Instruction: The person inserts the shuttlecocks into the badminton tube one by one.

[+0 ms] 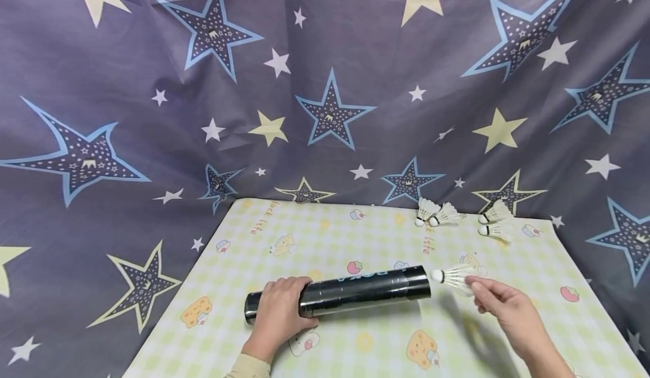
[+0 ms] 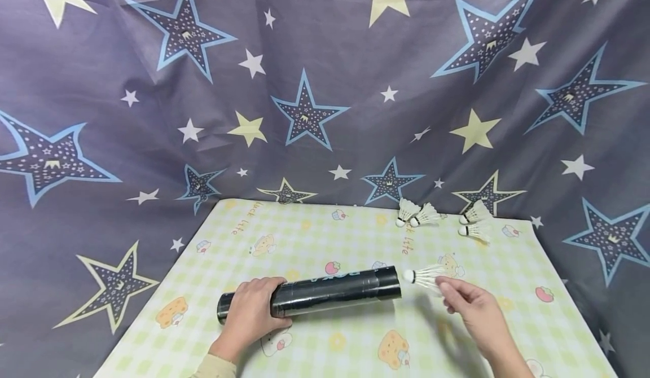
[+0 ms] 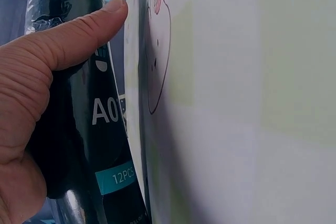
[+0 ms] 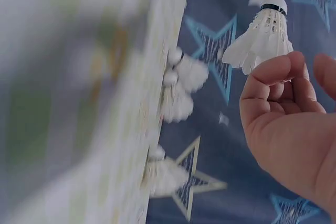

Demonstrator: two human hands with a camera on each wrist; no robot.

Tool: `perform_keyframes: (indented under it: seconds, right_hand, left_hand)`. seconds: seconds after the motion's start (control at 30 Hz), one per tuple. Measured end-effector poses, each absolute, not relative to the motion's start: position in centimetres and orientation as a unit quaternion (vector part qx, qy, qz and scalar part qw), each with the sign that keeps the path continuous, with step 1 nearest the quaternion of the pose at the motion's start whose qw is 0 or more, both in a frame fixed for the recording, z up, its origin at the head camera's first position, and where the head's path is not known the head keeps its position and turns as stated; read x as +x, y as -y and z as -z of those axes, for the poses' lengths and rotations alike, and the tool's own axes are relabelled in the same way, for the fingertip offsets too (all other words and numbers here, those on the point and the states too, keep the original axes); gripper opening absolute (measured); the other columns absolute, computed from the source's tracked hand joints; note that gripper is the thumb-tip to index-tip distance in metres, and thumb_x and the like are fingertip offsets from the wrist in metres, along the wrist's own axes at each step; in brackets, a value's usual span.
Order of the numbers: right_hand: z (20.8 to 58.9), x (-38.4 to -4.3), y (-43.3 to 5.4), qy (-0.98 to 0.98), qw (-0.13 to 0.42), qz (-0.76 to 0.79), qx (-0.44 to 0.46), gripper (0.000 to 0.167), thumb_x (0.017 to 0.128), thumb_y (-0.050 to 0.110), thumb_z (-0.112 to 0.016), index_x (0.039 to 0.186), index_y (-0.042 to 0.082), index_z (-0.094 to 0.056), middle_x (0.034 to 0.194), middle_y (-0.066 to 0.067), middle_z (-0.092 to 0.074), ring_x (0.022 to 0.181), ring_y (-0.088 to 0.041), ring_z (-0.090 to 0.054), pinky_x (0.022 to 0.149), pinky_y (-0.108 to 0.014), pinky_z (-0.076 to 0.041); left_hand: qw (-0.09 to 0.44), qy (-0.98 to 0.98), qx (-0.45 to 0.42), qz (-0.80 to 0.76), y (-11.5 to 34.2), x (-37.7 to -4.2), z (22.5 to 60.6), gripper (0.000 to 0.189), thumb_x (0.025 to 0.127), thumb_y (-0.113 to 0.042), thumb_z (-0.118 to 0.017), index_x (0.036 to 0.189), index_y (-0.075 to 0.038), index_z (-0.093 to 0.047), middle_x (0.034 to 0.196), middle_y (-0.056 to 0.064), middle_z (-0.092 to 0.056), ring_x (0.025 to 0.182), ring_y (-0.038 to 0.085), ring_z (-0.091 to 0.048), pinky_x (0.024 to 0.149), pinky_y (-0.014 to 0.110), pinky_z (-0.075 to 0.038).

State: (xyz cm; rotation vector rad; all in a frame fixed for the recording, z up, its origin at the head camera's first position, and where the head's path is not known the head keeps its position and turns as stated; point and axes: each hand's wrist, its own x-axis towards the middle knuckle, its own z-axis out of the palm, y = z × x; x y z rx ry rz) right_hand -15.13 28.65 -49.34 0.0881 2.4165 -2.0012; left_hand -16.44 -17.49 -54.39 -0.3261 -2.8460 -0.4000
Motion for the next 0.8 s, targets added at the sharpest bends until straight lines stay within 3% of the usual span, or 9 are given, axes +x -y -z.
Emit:
perform_keyframes:
  seconds: [0.17,0.3,0.4,0.6,0.8]
  right_hand:
    - [49.8,-15.2,-26.0,-0.776,0.019,0.631,-0.007,0.028,0.108,0.012,-0.062,0.124,-0.008,-0.073,0.089,0.011,-0.074,0.074,-0.008,-0.063,0.071,-0.023,-0.056]
    - [50.2,-15.3,-24.6,-0.749,0.046,0.661,-0.02,0.023,0.109,0.01,-0.059,0.12,-0.008,-0.07,0.082,0.005,-0.07,0.074,-0.009,-0.064,0.071,-0.024,-0.057]
    - [50.4,-15.2,-23.7,-0.737,0.059,0.673,-0.008,0.022,0.108,0.011,-0.061,0.124,-0.004,-0.061,0.086,0.007,-0.072,0.075,-0.008,-0.063,0.071,-0.024,-0.056]
    - [50.5,-14.6,-22.8,-0.766,0.032,0.641,0.034,0.047,0.099,0.008,-0.075,0.139,0.001,-0.051,0.098,0.015,-0.078,0.082,-0.004,-0.069,0.074,-0.021,-0.058]
    - [50.5,-14.2,-22.0,-0.773,-0.002,0.633,0.04,0.058,0.089,0.003,-0.085,0.138,-0.001,-0.053,0.092,0.011,-0.077,0.073,-0.006,-0.069,0.067,-0.021,-0.059]
  left_hand:
    - [0.12,0.976,-0.116,0.14,17.1,-16.4,54.3,0.092,0.051,-0.052,-0.107,0.13,-0.022,-0.071,0.122,-0.001,-0.078,0.108,0.022,-0.071,0.096,0.046,-0.053]
    - [0.127,0.974,-0.127,0.138,16.8,-16.2,54.2,0.092,0.05,-0.052,-0.107,0.129,-0.021,-0.071,0.121,0.0,-0.078,0.106,0.022,-0.071,0.093,0.046,-0.053]
    - [0.133,0.973,-0.132,0.136,16.7,-16.1,54.1,0.092,0.05,-0.053,-0.106,0.129,-0.021,-0.072,0.12,0.0,-0.078,0.105,0.022,-0.071,0.093,0.046,-0.054]
    - [0.135,0.973,-0.127,0.135,16.5,-16.1,53.9,0.093,0.05,-0.052,-0.107,0.13,-0.022,-0.071,0.12,-0.001,-0.079,0.105,0.021,-0.071,0.094,0.045,-0.054]
    - [0.145,0.97,-0.142,0.133,16.2,-16.1,53.7,0.092,0.05,-0.052,-0.107,0.129,-0.022,-0.072,0.119,-0.001,-0.079,0.104,0.021,-0.072,0.093,0.045,-0.055]
